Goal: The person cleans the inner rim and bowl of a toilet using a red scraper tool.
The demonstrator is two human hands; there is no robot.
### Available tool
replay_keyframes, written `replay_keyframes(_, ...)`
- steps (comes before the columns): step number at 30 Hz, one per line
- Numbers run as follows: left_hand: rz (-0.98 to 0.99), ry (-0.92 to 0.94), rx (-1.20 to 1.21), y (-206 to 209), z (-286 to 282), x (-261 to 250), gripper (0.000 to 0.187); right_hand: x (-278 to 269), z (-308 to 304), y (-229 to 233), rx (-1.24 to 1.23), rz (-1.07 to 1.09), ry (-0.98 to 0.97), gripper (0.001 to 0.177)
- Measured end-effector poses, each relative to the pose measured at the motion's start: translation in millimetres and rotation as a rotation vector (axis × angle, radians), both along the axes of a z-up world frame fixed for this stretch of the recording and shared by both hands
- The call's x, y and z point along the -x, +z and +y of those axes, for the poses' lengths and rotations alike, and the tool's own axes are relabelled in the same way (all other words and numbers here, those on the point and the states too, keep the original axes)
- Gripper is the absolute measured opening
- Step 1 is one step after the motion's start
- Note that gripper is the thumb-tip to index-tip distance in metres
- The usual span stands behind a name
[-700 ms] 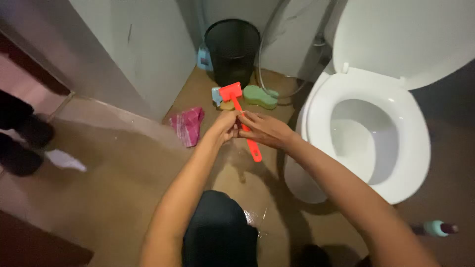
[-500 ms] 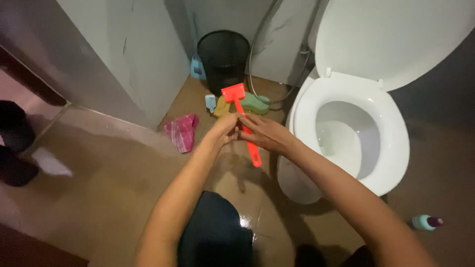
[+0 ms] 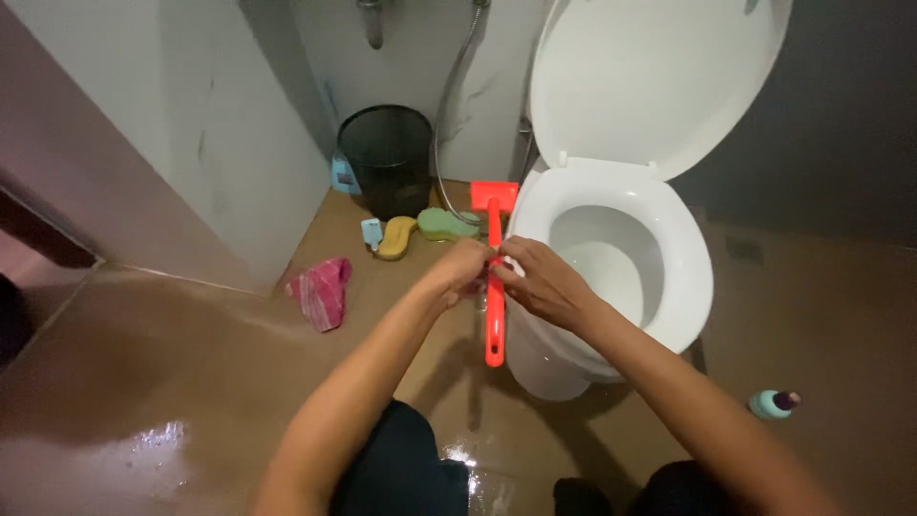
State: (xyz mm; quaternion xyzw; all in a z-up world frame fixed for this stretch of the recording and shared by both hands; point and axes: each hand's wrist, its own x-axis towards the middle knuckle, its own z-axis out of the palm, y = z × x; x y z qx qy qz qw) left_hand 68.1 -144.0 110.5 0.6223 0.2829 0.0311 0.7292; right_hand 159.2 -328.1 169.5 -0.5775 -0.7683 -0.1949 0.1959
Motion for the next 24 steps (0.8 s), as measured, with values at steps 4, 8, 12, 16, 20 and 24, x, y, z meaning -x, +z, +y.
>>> replay_keyframes(4, -0.101, -0.104, 0.001, 21, -34, -3, 0.032, -8, -19, 15, 0.042, 0.093, -0.079, 0.066)
replay_keyframes(8, -0.065, -0.137, 0.058, 52, -64, -5, 0.029, -17, -40, 26, -0.005, 0.051, -0.099, 0.081)
replay_keyframes(12, -0.070, -0.165, 0.062, 40, -77, -19, 0.031, -21, -58, 46, 0.157, 0.102, -0.159, 0.099)
replay_keyframes(16, -0.073, -0.185, 0.026, 23, -94, -33, 0.031, -29, -72, 51, 0.206, 0.112, -0.213, 0.098)
replay_keyframes(20, -0.119, -0.193, 0.015, 5, -108, -40, 0.031, -40, -80, 40, 0.226, 0.110, -0.214, 0.083)
replay_keyframes(24, -0.061, -0.191, -0.178, 48, -139, -27, 0.026, -52, -90, 23, 0.296, 0.178, -0.206, 0.066)
